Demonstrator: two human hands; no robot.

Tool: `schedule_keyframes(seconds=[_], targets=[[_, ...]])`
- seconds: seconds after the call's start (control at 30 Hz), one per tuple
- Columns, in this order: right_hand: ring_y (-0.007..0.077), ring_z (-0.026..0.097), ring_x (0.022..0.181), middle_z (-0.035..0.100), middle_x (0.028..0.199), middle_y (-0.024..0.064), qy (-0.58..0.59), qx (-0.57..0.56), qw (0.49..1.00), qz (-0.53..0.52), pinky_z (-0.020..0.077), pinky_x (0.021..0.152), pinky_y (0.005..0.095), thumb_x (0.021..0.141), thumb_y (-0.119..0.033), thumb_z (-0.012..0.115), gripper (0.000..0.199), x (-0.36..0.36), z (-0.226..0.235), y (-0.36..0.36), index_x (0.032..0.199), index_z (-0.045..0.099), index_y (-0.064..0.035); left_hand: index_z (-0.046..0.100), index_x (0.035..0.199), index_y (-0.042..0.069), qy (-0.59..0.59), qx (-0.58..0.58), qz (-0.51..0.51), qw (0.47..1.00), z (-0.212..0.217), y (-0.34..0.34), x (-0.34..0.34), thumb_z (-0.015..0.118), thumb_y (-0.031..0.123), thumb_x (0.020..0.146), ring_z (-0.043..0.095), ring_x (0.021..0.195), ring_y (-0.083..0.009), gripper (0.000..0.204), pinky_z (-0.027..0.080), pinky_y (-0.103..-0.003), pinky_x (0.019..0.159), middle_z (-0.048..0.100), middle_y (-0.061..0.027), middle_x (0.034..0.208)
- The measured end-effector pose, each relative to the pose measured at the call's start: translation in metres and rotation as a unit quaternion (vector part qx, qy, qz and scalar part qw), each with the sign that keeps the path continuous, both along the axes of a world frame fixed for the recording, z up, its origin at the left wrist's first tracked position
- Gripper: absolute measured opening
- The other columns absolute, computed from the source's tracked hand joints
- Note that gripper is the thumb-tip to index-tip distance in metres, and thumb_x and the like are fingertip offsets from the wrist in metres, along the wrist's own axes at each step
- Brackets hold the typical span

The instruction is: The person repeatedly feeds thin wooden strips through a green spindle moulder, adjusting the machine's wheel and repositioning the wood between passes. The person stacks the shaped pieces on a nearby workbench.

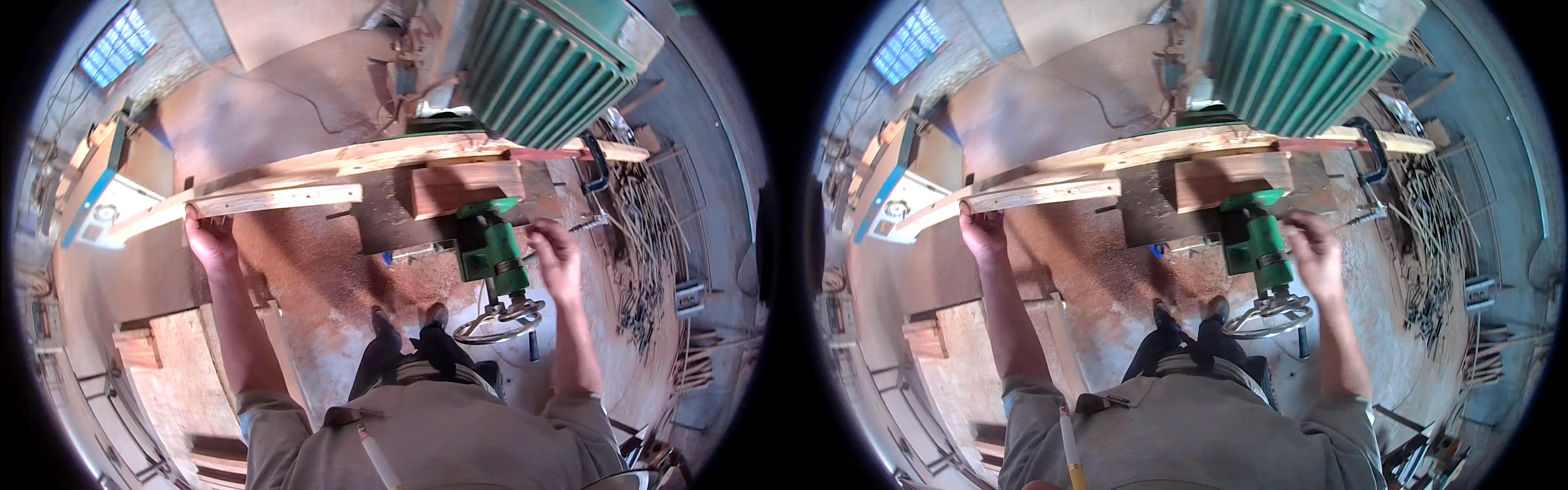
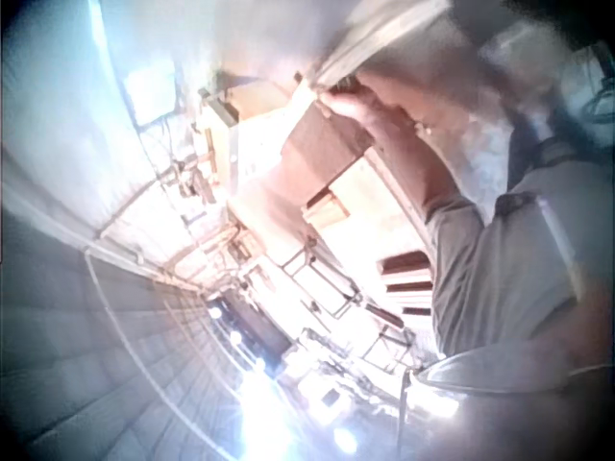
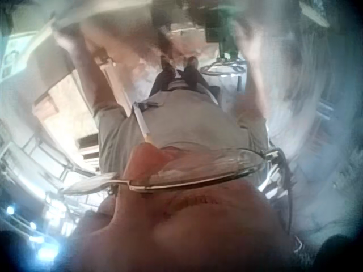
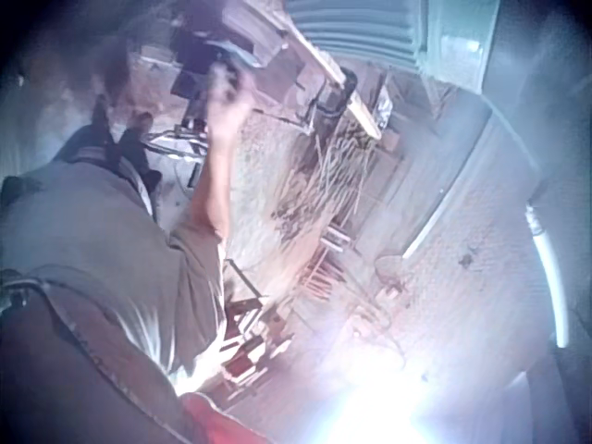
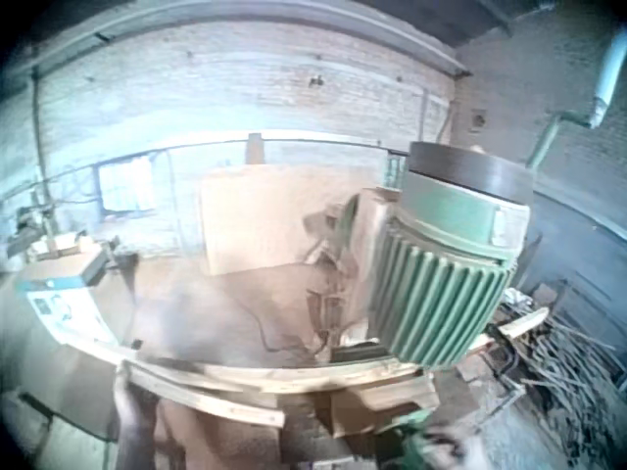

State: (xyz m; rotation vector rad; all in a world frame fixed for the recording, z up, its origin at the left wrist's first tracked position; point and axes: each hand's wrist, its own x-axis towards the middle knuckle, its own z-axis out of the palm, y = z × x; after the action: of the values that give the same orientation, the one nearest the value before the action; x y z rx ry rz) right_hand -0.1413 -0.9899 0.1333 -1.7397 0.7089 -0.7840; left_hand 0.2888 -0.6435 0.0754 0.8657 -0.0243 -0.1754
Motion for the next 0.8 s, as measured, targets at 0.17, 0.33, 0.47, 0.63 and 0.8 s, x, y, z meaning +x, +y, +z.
schedule_keyframes(seconds=[0.17, 0.33, 0.47, 0.63, 0.8], targets=[[0.0338, 0.05, 0.113, 0.052, 0.119, 0.0185, 0.142, -0.331, 0.897, 0.258, 0.0416, 0.097, 0.0394, 0.071, -0.026, 0.076, 0.061, 0.114, 0.027, 0.097, 0.122, 0.052, -0.0036, 0.054, 0.111, 0.01, 0.01, -0.004, 0.025, 1.0, 0.043, 0.013, -0.062, 0.052, 0.037, 0.09, 0.057, 0.081, -0.0141, 0.034, 0.047, -0.029, 0.065, 0.061, -0.0019, 0.095], [0.0342, 0.057, 0.094, 0.056, 0.104, 0.0177, 0.219, -0.302, 0.827, 0.42, 0.0474, 0.083, 0.0396, 0.076, -0.028, 0.07, 0.055, 0.143, -0.003, 0.173, 0.117, 0.048, -0.0006, 0.054, 0.086, 0.01, 0.045, 0.084, 0.001, 0.995, 0.04, 0.062, -0.096, 0.054, 0.029, 0.092, 0.049, 0.051, -0.0074, 0.02, 0.04, -0.02, 0.044, 0.053, 0.0011, 0.066], [0.023, 0.057, 0.063, 0.058, 0.081, 0.011, 0.176, 0.294, 0.773, 0.534, 0.0476, 0.054, 0.0339, 0.084, -0.024, 0.063, 0.031, 0.14, -0.046, 0.204, 0.103, 0.051, -0.0028, 0.051, 0.1, 0.008, 0.039, 0.16, 0.051, 0.985, 0.057, 0.081, -0.143, 0.049, 0.036, 0.094, 0.059, 0.063, -0.0128, 0.028, 0.048, -0.024, 0.055, 0.06, -0.0043, 0.083], [0.0112, 0.052, 0.053, 0.055, 0.072, 0.0039, 0.156, 0.563, 0.67, 0.459, 0.0413, 0.042, 0.0268, 0.087, -0.021, 0.058, 0.022, 0.139, -0.057, 0.242, 0.1, 0.052, -0.0052, 0.038, 0.127, -0.003, 0.099, 0.265, 0.025, 0.959, 0.013, 0.111, -0.206, 0.055, 0.042, 0.09, 0.059, 0.097, -0.0252, 0.06, 0.051, -0.038, 0.08, 0.058, -0.0166, 0.106], [0.0292, 0.06, 0.059, 0.059, 0.075, 0.0101, 0.125, 0.049, 0.866, 0.482, 0.0489, 0.051, 0.0369, 0.083, -0.024, 0.063, 0.04, 0.157, -0.076, 0.288, 0.113, 0.049, -0.003, 0.028, 0.137, -0.001, 0.077, 0.225, -0.065, 0.969, -0.01, 0.105, -0.263, 0.06, 0.028, 0.089, 0.057, 0.098, -0.019, 0.064, 0.048, -0.03, 0.078, 0.055, -0.0144, 0.113]])
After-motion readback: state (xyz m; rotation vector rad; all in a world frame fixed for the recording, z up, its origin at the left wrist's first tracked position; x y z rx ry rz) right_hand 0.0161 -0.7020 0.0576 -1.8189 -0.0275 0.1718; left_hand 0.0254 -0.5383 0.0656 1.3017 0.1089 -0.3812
